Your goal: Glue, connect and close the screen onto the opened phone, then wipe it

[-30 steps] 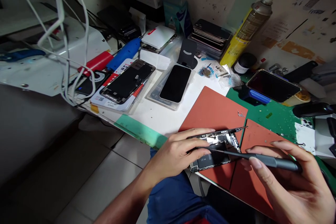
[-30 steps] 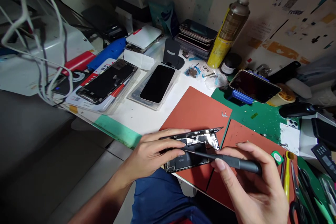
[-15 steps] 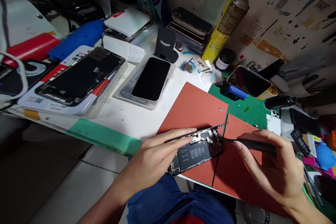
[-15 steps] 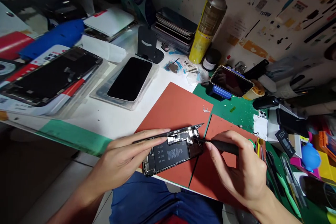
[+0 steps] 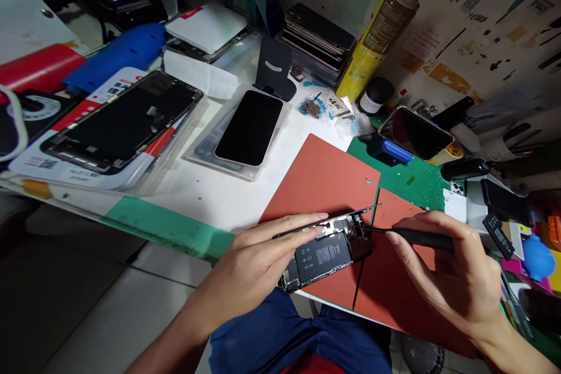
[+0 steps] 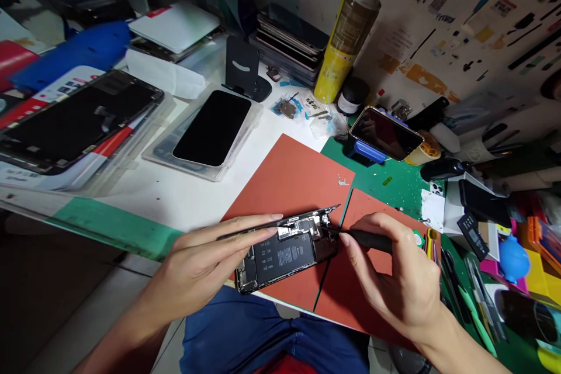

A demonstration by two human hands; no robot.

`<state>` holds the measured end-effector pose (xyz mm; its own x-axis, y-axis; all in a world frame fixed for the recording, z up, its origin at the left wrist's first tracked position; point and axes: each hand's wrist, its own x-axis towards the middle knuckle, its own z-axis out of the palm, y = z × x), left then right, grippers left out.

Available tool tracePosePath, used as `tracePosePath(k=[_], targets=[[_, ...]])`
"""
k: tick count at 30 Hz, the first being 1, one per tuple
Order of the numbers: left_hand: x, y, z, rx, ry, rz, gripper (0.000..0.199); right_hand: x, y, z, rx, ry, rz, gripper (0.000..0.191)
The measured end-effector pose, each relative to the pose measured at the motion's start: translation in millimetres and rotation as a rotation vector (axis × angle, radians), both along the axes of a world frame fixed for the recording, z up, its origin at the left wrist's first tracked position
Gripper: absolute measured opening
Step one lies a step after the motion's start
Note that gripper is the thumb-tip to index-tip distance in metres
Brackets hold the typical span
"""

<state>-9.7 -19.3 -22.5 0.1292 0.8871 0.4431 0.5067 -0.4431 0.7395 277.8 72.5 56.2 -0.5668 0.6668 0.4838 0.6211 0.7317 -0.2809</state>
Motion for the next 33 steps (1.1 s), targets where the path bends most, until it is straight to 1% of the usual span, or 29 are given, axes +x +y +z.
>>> tracePosePath(k=[3,6,9,11,13,15,18,20,22,26,30,33], targets=[[-0.1,-0.4,0.6,0.012,-0.002,-0.005,0.045,-3.4,4.7,6.1,-0.074,-0.002,0.043,0.052],[0.0,-0.9,1.1,0.012,-0.004,0.002,0.046,-9.1,13.4,15.8,-0.144,-0.037,0.184,0.051],[0.6,-0.5,2.4,0.014,-0.001,0.016,0.047,-16.4,21.7,26.2,-0.188,-0.148,0.283,0.040],[1.1,0.0,3.7,0.009,0.001,0.021,0.046,-22.1,26.2,31.9,-0.141,-0.226,0.321,0.031],[1.5,0.2,4.5,0.001,-0.003,0.022,0.046,-28.2,30.4,36.4,-0.032,-0.268,0.353,0.024],[1.8,0.1,4.8,-0.003,-0.015,0.023,0.046,-33.6,34.4,40.0,0.033,-0.280,0.361,0.017],[2.0,-0.1,4.1,-0.018,-0.028,0.019,0.047,-37.1,39.8,43.6,-0.021,-0.292,0.374,0.007],[1.9,0.0,3.6,-0.024,-0.030,0.017,0.047,-36.2,42.4,44.4,-0.040,-0.292,0.392,0.009],[1.6,0.3,3.3,-0.015,-0.024,0.022,0.047,-34.1,43.9,44.3,-0.027,-0.283,0.393,0.012],[0.7,-0.2,2.4,-0.007,-0.009,0.016,0.046,-31.5,43.7,44.6,-0.060,-0.260,0.405,0.011],[0.6,-1.6,0.7,-0.018,-0.002,0.014,0.046,-31.5,43.8,44.9,-0.041,-0.268,0.404,0.013],[1.1,-1.7,0.0,-0.029,0.001,0.009,0.047,-31.8,44.6,44.6,-0.061,-0.262,0.414,0.015]])
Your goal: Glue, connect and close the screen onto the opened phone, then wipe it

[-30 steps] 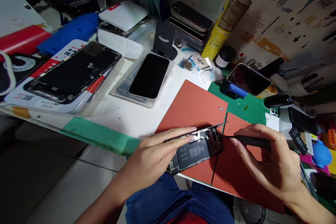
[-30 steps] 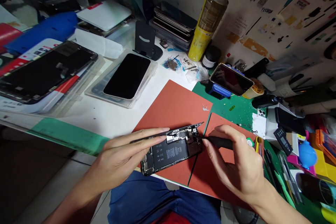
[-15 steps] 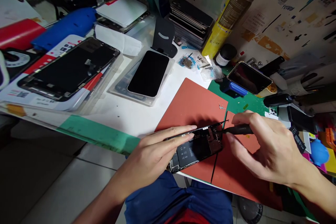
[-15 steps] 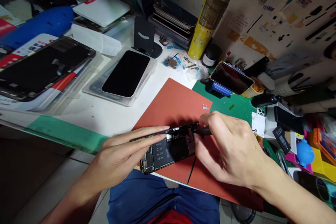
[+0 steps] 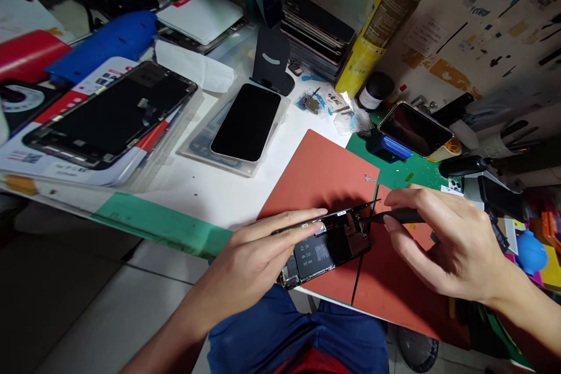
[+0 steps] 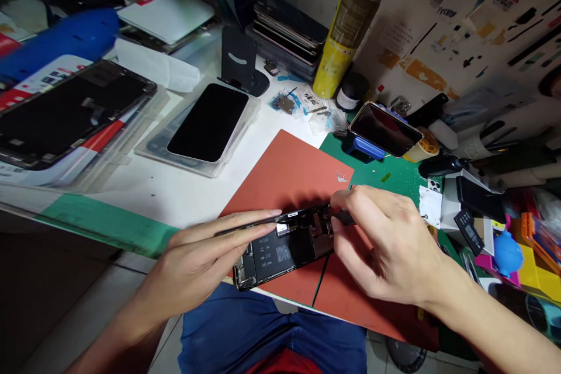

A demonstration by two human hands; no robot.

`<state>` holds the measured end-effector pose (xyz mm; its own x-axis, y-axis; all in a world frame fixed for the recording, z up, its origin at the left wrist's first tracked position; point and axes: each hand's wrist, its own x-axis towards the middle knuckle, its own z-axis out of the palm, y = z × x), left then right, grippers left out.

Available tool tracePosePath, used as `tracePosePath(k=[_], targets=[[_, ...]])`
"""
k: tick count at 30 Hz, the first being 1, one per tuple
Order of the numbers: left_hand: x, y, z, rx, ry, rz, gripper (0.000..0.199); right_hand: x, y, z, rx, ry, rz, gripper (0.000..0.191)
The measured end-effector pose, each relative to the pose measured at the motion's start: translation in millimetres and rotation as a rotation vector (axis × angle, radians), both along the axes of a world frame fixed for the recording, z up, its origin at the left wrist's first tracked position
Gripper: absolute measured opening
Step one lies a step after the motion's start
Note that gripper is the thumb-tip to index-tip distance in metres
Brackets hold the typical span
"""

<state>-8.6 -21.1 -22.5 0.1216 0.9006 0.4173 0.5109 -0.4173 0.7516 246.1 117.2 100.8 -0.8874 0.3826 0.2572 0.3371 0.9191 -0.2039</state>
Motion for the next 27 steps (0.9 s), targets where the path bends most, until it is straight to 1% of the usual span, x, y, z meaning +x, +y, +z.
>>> tracePosePath(k=[4,8,15,20,23,27], targets=[[-0.2,0.4,-0.6,0.000,0.005,0.006,0.047,-0.2,0.2,-0.1,0.003,0.024,0.016,0.013],[-1.1,0.2,-1.1,-0.023,0.007,0.006,0.048,0.7,-0.3,-0.6,-0.001,0.038,0.011,0.016],[-1.4,-0.2,0.6,-0.025,0.022,-0.001,0.048,2.4,-0.6,-1.3,-0.007,0.031,0.001,0.016],[-1.5,-0.5,-1.8,-0.032,0.018,-0.002,0.053,1.5,-0.5,-1.7,-0.005,0.025,-0.005,0.018],[-1.2,-0.3,-3.1,-0.033,0.015,-0.001,0.052,1.2,-0.2,-0.8,-0.003,0.015,-0.020,0.017],[-0.8,0.0,-2.3,-0.028,0.015,-0.003,0.051,3.4,-0.3,-0.1,-0.007,0.004,-0.005,0.017]])
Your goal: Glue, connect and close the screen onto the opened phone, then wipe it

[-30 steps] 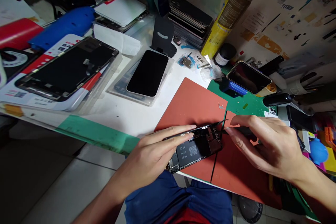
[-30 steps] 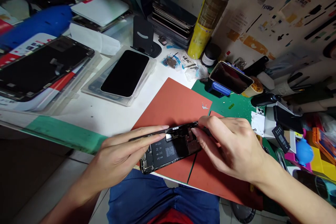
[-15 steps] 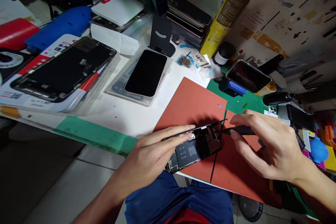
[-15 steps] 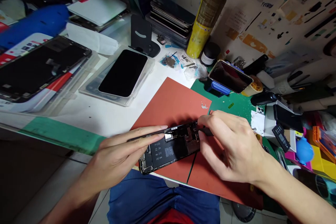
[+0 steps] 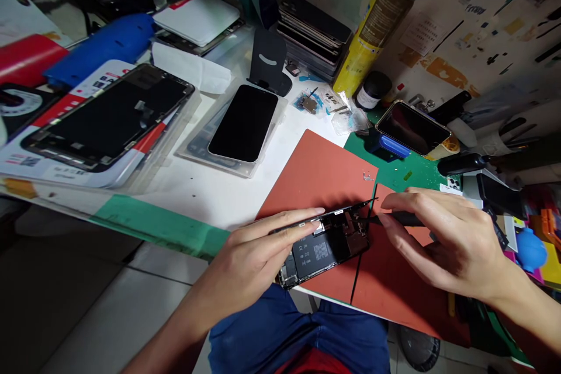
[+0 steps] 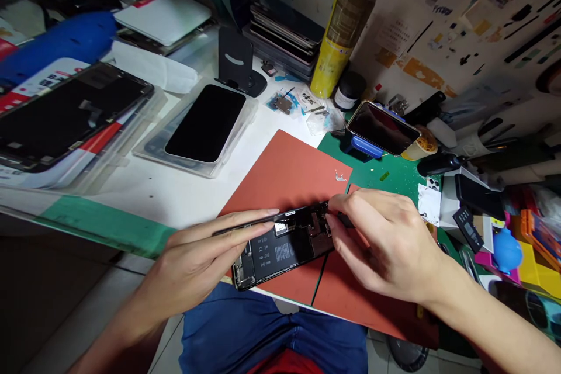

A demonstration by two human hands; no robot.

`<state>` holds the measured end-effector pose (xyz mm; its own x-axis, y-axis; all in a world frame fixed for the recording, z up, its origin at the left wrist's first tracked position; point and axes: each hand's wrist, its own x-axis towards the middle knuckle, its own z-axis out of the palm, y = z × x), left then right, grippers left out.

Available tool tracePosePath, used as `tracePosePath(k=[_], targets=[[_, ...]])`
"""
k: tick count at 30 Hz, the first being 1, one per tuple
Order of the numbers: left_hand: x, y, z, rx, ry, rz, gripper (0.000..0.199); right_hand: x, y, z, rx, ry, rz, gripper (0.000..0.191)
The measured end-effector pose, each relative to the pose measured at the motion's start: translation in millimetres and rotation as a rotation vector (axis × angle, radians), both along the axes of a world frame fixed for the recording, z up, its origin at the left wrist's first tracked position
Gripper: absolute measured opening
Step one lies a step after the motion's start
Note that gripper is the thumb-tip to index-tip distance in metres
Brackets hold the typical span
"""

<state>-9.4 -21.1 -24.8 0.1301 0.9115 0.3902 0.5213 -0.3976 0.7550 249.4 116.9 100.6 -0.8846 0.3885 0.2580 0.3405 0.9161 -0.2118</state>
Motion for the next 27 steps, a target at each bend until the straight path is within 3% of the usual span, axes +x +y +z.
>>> tracePosePath(k=[15,22,27], targets=[[-1.0,-1.3,-0.2,0.001,0.012,-0.002,0.051,0.8,3.5,-1.9,-0.002,0.008,0.017,0.020],[-1.0,-0.7,0.3,0.000,0.013,-0.001,0.049,-3.8,2.2,9.8,-0.116,-0.076,0.058,0.025],[-0.5,-1.0,0.1,0.007,0.007,0.000,0.049,-1.8,3.7,7.8,-0.111,-0.053,0.058,0.022]])
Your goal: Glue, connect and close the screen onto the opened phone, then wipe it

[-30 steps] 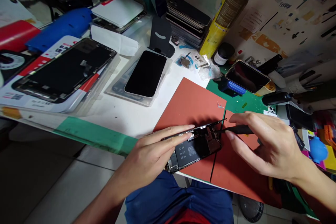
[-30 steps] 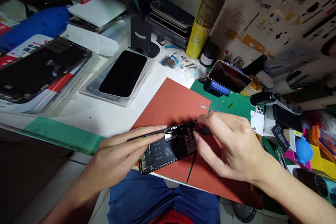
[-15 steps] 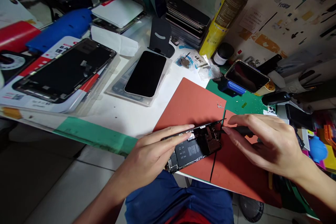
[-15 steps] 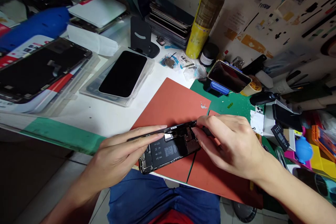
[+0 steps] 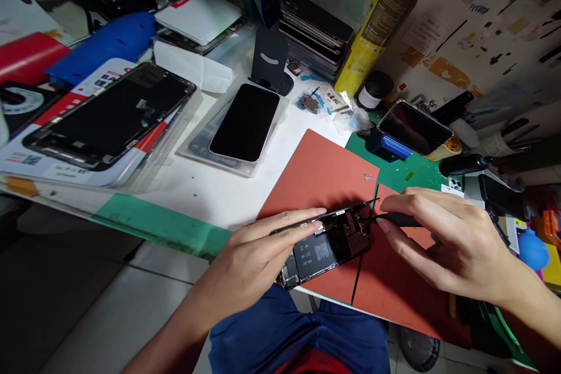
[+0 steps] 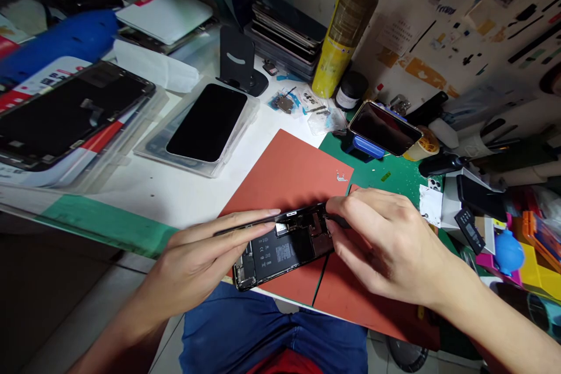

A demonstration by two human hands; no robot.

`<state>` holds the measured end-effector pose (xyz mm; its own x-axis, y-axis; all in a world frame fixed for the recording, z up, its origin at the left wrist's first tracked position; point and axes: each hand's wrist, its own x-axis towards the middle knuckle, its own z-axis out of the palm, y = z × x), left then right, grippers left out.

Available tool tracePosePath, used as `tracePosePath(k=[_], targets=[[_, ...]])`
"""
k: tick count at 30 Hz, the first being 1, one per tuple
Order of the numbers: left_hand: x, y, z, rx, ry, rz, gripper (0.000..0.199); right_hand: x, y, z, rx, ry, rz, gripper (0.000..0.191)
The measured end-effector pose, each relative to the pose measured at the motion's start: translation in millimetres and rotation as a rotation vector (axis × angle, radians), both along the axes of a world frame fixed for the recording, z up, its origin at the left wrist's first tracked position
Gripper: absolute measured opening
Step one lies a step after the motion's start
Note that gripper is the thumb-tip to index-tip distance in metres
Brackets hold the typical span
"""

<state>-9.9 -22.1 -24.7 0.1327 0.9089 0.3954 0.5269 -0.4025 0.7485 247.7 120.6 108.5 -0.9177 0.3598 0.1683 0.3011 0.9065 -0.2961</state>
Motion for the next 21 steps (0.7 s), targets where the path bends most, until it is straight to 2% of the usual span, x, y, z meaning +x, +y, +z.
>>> tracePosePath(k=[7,13,21], targets=[[0.3,0.7,0.2,0.004,-0.010,0.001,0.048,1.7,-0.2,-0.1,-0.009,-0.035,0.009,0.017],[0.8,1.6,3.1,0.033,-0.031,-0.003,0.050,5.0,-8.4,2.8,0.036,0.019,-0.051,0.017],[0.3,0.4,0.5,0.009,-0.016,-0.008,0.052,5.7,-10.1,-3.2,0.036,0.014,-0.048,0.015]])
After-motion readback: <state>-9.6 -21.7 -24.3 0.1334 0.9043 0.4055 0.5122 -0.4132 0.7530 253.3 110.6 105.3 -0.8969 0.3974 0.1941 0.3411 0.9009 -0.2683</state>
